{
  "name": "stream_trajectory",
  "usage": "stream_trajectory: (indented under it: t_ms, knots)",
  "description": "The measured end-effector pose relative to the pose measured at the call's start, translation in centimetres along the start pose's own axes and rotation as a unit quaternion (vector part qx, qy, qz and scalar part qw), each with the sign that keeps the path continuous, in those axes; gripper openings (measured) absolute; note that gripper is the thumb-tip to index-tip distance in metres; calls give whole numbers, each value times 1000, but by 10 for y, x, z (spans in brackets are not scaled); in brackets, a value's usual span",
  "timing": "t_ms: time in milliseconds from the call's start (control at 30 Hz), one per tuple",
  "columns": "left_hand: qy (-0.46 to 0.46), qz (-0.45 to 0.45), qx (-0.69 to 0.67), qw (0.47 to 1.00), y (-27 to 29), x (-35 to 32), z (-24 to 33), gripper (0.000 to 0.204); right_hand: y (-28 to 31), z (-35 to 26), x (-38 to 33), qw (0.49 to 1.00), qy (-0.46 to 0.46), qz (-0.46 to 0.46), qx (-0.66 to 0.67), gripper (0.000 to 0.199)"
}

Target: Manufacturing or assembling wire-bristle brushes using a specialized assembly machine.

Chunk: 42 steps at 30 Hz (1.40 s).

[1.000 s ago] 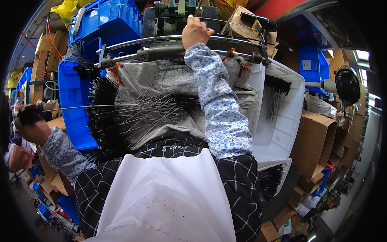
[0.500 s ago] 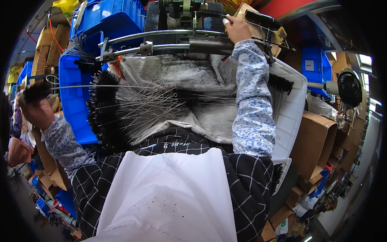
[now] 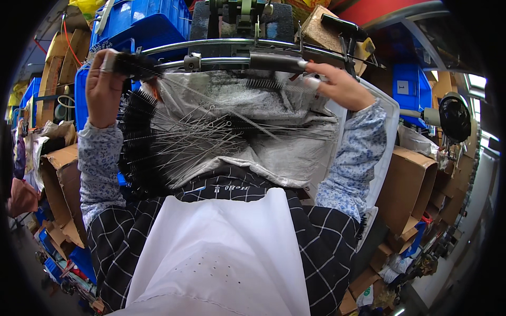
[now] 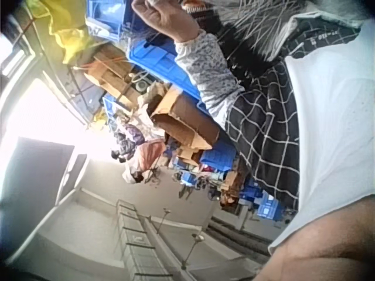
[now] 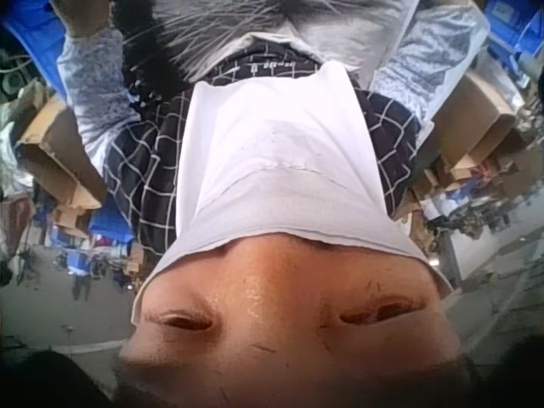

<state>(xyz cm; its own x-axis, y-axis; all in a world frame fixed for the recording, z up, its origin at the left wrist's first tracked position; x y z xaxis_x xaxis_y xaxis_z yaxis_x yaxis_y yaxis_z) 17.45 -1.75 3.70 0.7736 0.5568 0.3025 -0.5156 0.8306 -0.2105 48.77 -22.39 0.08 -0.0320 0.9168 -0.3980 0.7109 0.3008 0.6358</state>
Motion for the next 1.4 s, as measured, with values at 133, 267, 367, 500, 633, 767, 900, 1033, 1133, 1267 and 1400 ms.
stream_trajectory:
  t_ms: [133, 267, 367, 500, 633, 767, 900, 1033, 1133, 1267, 1400]
  knots:
    - [83, -12, 75, 994, -61, 5, -36, 10, -63, -80, 40, 969, 159, -130, 141, 41]
    - [180, -91, 135, 970, -59, -17, -44, 14, -91, -86, 74, 975, 114, -79, 174, 37]
    - [227, -8, 336, 914, 17, -39, -30, 21, -33, -24, 93, 961, -11, 260, -92, 27]
    - [271, 1, 480, 835, 85, -84, -46, 18, 7, 28, 108, 861, -123, 389, -305, 24]
    - [318, 17, 368, 873, 106, -109, -66, 16, 7, 26, 118, 863, -138, 382, -300, 24]
    - [269, 41, 365, 890, 90, -99, -57, 14, 8, 30, 119, 865, -119, 390, -291, 24]
    - [274, 14, 371, 887, 87, -99, -57, 14, 8, 33, 119, 875, -114, 388, -265, 24]
    - [250, 42, 391, 885, 82, -98, -55, 12, 9, 32, 120, 877, -115, 382, -266, 24]
    - [221, 118, 395, 884, 87, -100, -46, 10, 9, 35, 124, 891, -112, 362, -249, 25]
    - [128, 233, 394, 880, 132, -107, -19, 11, 10, 38, 131, 896, -144, 334, -255, 28]
    - [54, 198, 353, 913, 106, -77, -1, 12, 13, 54, 147, 879, -127, 328, -323, 41]
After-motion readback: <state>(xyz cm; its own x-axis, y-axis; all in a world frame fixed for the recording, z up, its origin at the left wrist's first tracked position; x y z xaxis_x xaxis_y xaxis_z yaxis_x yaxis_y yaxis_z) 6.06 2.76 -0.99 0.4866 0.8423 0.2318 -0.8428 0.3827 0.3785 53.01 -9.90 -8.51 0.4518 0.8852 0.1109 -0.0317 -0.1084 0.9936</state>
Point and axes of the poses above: each hand's wrist, its own x-axis towards the middle knuckle, its own y-axis out of the back of the hand, z = x × y, the point moved 6 cm from there along x, towards the middle knuckle, and after that the axes turned 12 degrees about -z, right-handed, at the moved point
